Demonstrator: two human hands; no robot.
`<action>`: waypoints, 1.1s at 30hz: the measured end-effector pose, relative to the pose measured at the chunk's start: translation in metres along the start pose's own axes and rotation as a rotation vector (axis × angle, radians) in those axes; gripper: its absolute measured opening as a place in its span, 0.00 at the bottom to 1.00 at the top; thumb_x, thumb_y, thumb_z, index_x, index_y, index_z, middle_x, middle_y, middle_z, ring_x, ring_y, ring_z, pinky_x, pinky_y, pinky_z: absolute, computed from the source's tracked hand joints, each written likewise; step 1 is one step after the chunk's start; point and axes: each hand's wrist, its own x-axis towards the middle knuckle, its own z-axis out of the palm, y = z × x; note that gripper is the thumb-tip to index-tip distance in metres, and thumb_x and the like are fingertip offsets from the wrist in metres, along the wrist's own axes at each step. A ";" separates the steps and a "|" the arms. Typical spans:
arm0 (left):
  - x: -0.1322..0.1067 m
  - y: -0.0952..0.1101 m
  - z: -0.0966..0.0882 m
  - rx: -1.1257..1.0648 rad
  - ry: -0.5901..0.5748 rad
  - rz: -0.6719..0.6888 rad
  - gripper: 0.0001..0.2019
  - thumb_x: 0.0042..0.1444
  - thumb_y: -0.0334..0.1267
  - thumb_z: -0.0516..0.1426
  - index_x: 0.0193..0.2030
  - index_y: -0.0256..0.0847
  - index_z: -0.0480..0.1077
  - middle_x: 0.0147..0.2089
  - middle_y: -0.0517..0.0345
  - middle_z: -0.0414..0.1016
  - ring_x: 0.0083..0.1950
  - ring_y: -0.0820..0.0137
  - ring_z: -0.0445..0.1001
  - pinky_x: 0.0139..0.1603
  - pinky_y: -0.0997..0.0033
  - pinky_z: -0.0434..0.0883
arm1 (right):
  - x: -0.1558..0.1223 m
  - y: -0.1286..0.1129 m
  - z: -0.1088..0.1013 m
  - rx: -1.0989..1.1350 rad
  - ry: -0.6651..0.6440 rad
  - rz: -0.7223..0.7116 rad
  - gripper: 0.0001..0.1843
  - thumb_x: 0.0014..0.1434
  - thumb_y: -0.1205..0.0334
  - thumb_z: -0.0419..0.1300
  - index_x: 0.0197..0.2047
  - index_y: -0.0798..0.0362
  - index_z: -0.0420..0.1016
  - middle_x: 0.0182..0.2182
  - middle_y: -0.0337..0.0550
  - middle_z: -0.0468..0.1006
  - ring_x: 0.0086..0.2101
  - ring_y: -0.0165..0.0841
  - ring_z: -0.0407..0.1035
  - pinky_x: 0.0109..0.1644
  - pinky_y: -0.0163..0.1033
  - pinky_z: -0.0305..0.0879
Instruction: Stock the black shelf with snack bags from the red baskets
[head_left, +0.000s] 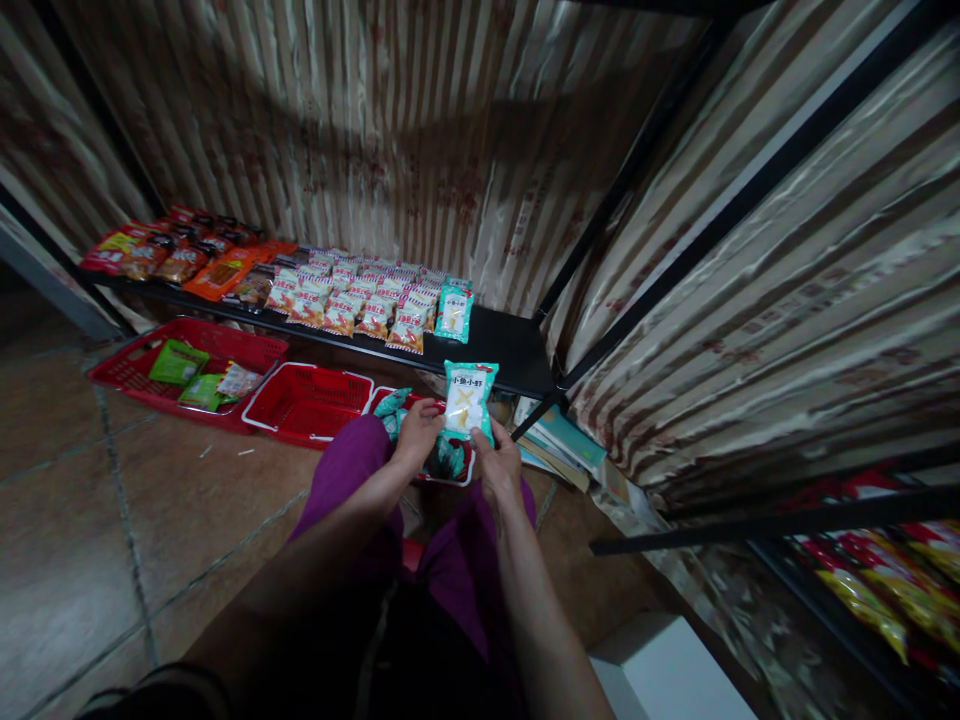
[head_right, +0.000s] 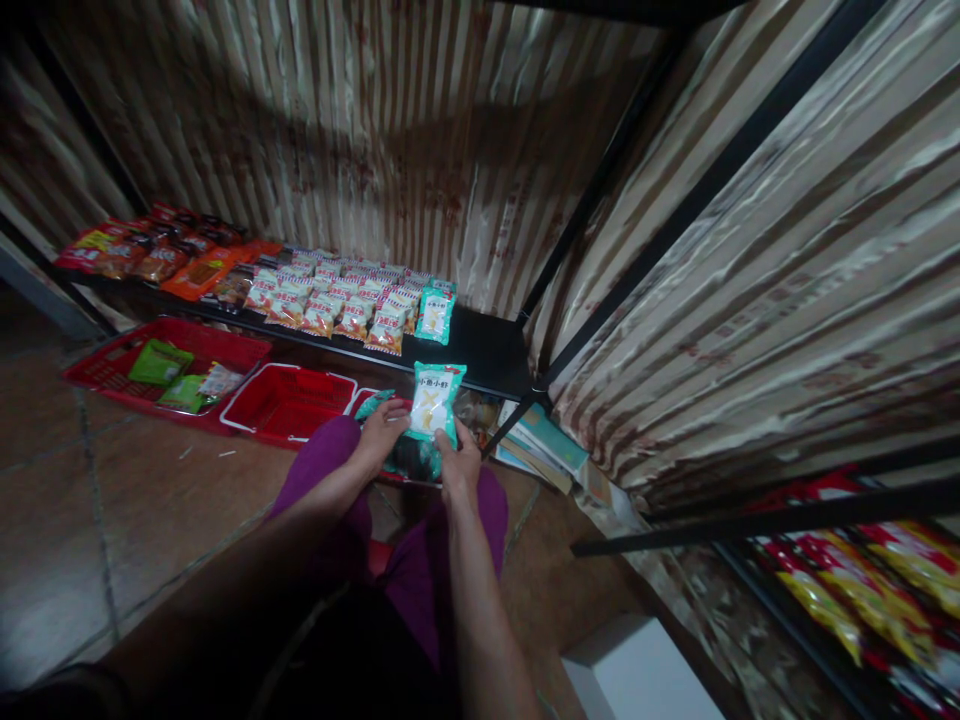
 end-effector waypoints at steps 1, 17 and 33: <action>0.001 0.000 0.002 0.032 0.012 0.047 0.20 0.43 0.33 0.64 0.45 0.39 0.69 0.44 0.51 0.73 0.43 0.67 0.72 0.48 0.67 0.68 | 0.000 0.000 -0.001 -0.097 0.023 -0.070 0.27 0.43 0.58 0.66 0.48 0.53 0.74 0.37 0.40 0.80 0.36 0.32 0.74 0.43 0.40 0.71; 0.000 0.012 0.003 -0.426 -0.305 -0.175 0.23 0.40 0.48 0.66 0.40 0.38 0.70 0.40 0.52 0.77 0.42 0.65 0.75 0.44 0.68 0.70 | -0.044 -0.004 0.008 -0.846 -0.246 -0.933 0.24 0.58 0.58 0.56 0.58 0.52 0.66 0.58 0.53 0.66 0.57 0.42 0.60 0.59 0.53 0.57; -0.009 0.019 -0.013 -0.210 -0.555 -0.191 0.24 0.40 0.48 0.67 0.43 0.38 0.73 0.40 0.52 0.77 0.41 0.66 0.74 0.42 0.70 0.68 | 0.009 -0.030 0.015 0.268 -0.032 0.121 0.23 0.36 0.53 0.72 0.36 0.55 0.77 0.25 0.36 0.80 0.23 0.28 0.71 0.31 0.34 0.71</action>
